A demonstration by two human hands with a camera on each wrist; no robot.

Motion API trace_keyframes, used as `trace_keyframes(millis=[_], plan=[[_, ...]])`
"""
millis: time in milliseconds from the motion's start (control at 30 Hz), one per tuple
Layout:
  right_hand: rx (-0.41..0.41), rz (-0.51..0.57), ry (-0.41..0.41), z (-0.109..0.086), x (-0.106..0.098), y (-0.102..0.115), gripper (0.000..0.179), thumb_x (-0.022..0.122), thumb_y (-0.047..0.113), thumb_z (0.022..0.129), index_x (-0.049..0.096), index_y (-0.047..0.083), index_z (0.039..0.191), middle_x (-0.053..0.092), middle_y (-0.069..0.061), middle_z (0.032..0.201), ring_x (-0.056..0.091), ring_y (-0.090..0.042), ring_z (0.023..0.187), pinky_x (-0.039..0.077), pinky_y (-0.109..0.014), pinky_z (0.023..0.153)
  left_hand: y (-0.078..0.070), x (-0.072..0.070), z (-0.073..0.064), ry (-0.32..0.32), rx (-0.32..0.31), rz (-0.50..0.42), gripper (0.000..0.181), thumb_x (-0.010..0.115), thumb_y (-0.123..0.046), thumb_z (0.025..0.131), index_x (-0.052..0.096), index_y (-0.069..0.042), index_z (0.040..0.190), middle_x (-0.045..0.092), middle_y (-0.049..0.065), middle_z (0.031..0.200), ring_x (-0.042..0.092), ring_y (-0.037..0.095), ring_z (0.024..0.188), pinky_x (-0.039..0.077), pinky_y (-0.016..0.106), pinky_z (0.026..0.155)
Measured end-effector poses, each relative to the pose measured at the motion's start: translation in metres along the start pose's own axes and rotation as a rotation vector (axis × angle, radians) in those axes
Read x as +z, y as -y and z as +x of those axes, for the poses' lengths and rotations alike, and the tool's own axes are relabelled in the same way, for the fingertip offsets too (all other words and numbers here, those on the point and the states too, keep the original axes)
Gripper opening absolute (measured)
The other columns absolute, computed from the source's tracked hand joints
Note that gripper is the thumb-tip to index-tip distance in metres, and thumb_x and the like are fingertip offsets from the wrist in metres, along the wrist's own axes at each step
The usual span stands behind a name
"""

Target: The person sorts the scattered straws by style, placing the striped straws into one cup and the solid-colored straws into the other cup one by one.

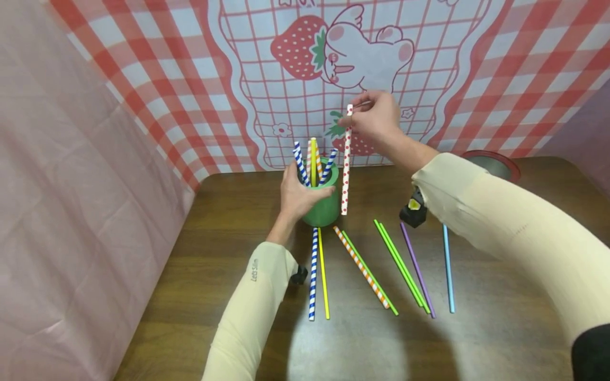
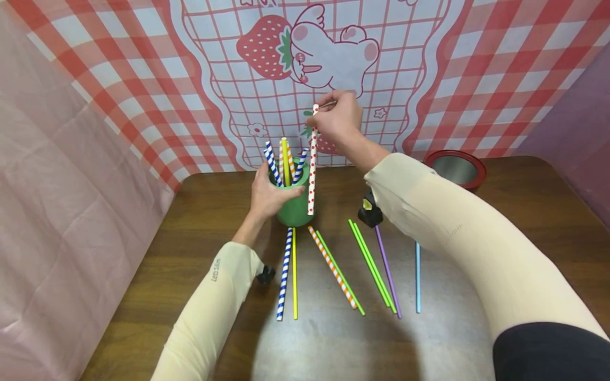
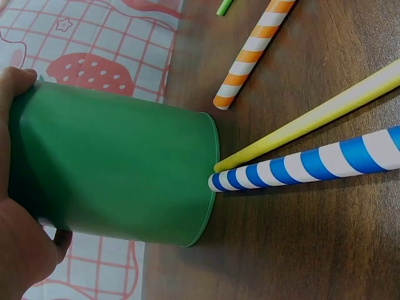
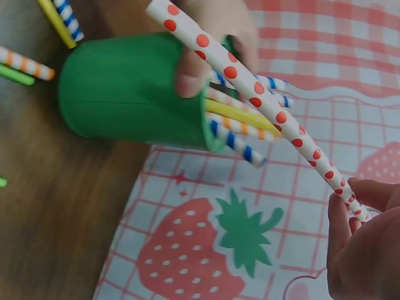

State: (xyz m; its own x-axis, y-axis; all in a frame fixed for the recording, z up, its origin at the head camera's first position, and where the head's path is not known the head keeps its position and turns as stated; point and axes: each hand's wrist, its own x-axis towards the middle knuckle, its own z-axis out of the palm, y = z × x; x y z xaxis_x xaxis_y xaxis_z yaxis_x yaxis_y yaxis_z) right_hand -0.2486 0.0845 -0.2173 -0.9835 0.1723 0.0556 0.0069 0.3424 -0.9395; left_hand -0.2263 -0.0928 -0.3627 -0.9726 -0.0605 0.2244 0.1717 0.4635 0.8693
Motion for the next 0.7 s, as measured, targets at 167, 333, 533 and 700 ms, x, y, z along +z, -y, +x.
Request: trace_keyframes(millis=[167,333,533,700], plan=[[0.025,0.15,-0.042,0.005,-0.003,0.01,0.032,0.078,0.001,0.076,0.056,0.014,0.095,0.058,0.001,0.088,0.06,-0.01,0.072,0.057,-0.026,0.074,0.0,0.0,0.0,-0.008,0.01,-0.001,0.086,0.09,-0.03,0.055,0.049,-0.014,0.13,0.051,0.004,0.114,0.05,0.018,0.101,0.049,0.032,0.084],[0.062,0.255,-0.091,0.009,-0.007,0.015,0.034,0.076,-0.001,0.077,0.054,0.014,0.097,0.056,0.001,0.091,0.06,-0.012,0.079,0.056,-0.024,0.075,0.002,0.0,0.001,-0.011,0.024,0.017,0.085,0.09,-0.031,0.055,0.049,-0.013,0.128,0.051,0.005,0.113,0.05,0.02,0.101,0.049,0.034,0.085],[0.073,0.269,-0.151,0.012,-0.008,0.015,0.041,0.08,0.002,0.075,0.056,0.011,0.107,0.053,0.003,0.092,0.057,-0.01,0.08,0.055,-0.022,0.076,0.001,0.001,0.001,-0.017,0.034,0.016,0.088,0.091,-0.035,0.053,0.049,-0.014,0.129,0.052,0.004,0.113,0.051,0.019,0.101,0.049,0.033,0.086],[0.04,0.237,-0.187,0.012,-0.005,0.011,0.041,0.081,0.005,0.074,0.057,0.011,0.106,0.054,0.004,0.09,0.056,-0.009,0.081,0.054,-0.024,0.077,0.001,0.0,0.001,-0.021,0.047,0.021,0.087,0.09,-0.035,0.053,0.05,-0.013,0.128,0.052,0.005,0.113,0.051,0.019,0.102,0.049,0.035,0.086]])
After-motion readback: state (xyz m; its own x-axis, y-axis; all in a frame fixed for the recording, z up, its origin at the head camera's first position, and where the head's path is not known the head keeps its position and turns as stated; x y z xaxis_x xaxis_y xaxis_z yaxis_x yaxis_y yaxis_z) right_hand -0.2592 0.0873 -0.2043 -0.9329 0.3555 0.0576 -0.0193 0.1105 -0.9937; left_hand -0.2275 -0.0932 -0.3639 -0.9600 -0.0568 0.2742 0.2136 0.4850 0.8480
